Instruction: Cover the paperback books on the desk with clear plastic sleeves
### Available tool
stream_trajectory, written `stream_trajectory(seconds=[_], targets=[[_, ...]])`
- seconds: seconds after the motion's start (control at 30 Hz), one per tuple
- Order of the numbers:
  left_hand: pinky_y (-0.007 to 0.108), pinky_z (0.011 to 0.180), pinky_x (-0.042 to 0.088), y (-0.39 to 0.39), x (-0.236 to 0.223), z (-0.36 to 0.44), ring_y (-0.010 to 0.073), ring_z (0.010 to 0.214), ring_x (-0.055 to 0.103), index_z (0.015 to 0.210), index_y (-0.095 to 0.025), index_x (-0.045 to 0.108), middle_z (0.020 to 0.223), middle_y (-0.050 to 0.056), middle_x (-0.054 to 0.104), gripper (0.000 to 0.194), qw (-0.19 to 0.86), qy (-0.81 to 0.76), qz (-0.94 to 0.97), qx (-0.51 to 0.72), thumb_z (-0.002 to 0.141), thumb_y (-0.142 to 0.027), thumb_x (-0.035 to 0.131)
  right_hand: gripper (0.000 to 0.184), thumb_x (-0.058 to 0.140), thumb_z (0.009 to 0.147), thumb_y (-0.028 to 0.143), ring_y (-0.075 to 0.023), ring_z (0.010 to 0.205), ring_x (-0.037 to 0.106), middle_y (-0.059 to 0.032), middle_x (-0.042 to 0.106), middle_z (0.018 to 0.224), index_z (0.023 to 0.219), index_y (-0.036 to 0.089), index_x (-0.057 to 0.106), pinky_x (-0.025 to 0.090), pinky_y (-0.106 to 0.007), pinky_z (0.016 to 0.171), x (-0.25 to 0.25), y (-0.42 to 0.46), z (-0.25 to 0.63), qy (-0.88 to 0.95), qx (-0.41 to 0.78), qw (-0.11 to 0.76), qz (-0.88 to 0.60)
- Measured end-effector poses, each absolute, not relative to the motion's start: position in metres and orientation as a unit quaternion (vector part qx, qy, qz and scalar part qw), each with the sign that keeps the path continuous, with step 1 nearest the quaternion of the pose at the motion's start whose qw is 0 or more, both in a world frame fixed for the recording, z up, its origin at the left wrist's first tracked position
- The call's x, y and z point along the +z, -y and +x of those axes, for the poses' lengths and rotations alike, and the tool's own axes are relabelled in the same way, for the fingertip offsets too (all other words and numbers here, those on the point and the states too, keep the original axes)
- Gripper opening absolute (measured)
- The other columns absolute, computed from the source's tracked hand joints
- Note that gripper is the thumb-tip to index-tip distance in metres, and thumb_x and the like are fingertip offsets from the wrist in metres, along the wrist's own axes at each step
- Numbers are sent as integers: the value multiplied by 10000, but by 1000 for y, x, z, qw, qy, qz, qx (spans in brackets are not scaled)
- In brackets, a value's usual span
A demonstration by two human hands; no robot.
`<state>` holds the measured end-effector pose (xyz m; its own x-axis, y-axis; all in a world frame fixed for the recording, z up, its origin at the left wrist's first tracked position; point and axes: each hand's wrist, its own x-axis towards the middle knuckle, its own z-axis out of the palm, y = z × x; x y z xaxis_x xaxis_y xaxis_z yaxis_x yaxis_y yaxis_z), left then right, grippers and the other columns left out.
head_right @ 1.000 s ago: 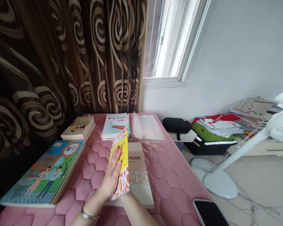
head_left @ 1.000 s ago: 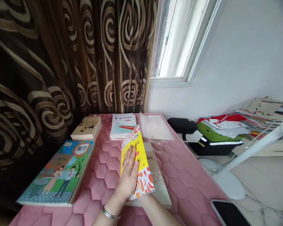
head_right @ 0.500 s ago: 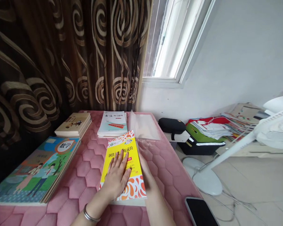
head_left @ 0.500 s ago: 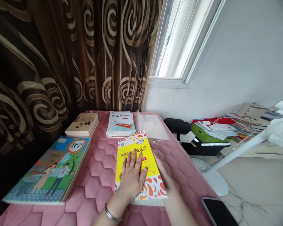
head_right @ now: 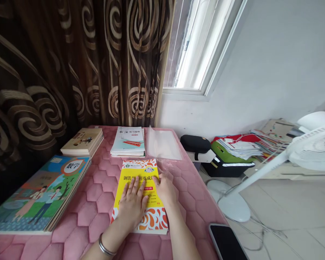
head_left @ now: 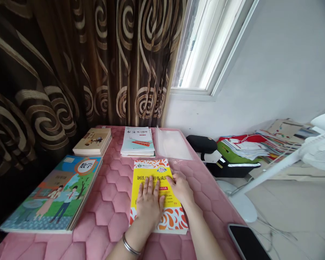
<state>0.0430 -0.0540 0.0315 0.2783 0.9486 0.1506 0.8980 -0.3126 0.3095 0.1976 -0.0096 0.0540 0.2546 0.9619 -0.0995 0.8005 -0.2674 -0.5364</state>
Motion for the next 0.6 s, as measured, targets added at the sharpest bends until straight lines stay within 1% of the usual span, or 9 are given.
stream_trajectory(seconds=[0.03, 0.13, 0.2, 0.27, 0.33, 0.4, 0.47, 0.5, 0.6], targets=[[489, 1179, 231, 53, 31, 41, 277, 1441, 258, 1466, -206, 371, 1556, 92, 285, 563, 81, -588, 790, 155, 955, -440, 338, 302, 436, 943, 417, -226, 917, 684, -96, 725, 975, 1024, 184, 611, 459, -271, 681, 54, 10, 197, 571, 190, 170, -780], [477, 1175, 238, 51, 30, 32, 271, 1436, 275, 1467, -173, 369, 1555, 101, 299, 555, 70, -611, 773, 157, 946, -364, 360, 443, 379, 951, 506, -268, 966, 680, -152, 696, 1057, 1136, 145, 556, 484, -318, 709, 54, 12, 195, 560, 164, 120, -803], [497, 1164, 247, 50, 29, 25, 288, 1436, 271, 1465, -152, 370, 1548, 120, 325, 552, 58, -630, 758, 156, 937, -312, 378, 496, 309, 970, 512, -292, 970, 681, -183, 689, 1071, 1147, 115, 548, 500, -351, 726, 52, 13, 192, 571, 150, 92, -802], [518, 1118, 311, 48, 30, 17, 323, 1416, 298, 1458, -147, 385, 1530, 152, 360, 536, 48, -659, 733, 160, 939, -282, 384, 498, 260, 989, 470, -307, 952, 688, -197, 698, 1031, 1132, 95, 555, 511, -375, 729, 51, 14, 187, 578, 127, 68, -803], [515, 1021, 410, 45, 32, 10, 351, 1334, 410, 1433, -150, 425, 1459, 204, 438, 501, 45, -695, 698, 167, 950, -267, 368, 485, 251, 998, 429, -315, 937, 694, -208, 709, 964, 1104, 79, 569, 518, -388, 727, 50, 14, 182, 572, 101, 56, -812], [488, 925, 468, 40, 34, 4, 343, 1195, 535, 1384, -115, 473, 1308, 245, 542, 466, 56, -718, 670, 179, 954, -234, 340, 478, 262, 1001, 410, -320, 937, 697, -224, 709, 936, 1072, 65, 584, 521, -392, 723, 51, 15, 179, 562, 82, 55, -821], [462, 878, 480, 33, 35, -2, 322, 1074, 606, 1322, -54, 491, 1151, 250, 612, 434, 95, -726, 650, 204, 947, -199, 328, 467, 274, 1002, 400, -317, 934, 700, -229, 710, 941, 1059, 61, 591, 521, -387, 720, 51, 16, 177, 561, 77, 57, -822], [453, 870, 479, 28, 35, -5, 317, 1044, 622, 1297, -30, 484, 1108, 250, 627, 418, 125, -725, 639, 225, 942, -196, 336, 459, 275, 1004, 390, -314, 927, 702, -227, 711, 942, 1054, 62, 592, 521, -383, 719, 51, 16, 176, 566, 75, 57, -819], [460, 883, 462, 14, 32, -15, 340, 1050, 629, 1232, -23, 462, 1099, 284, 633, 388, 236, -704, 591, 316, 928, -260, 413, 431, 259, 1009, 344, -303, 886, 712, -208, 717, 931, 1048, 69, 588, 517, -372, 702, 50, 16, 176, 592, 68, 57, -801]])
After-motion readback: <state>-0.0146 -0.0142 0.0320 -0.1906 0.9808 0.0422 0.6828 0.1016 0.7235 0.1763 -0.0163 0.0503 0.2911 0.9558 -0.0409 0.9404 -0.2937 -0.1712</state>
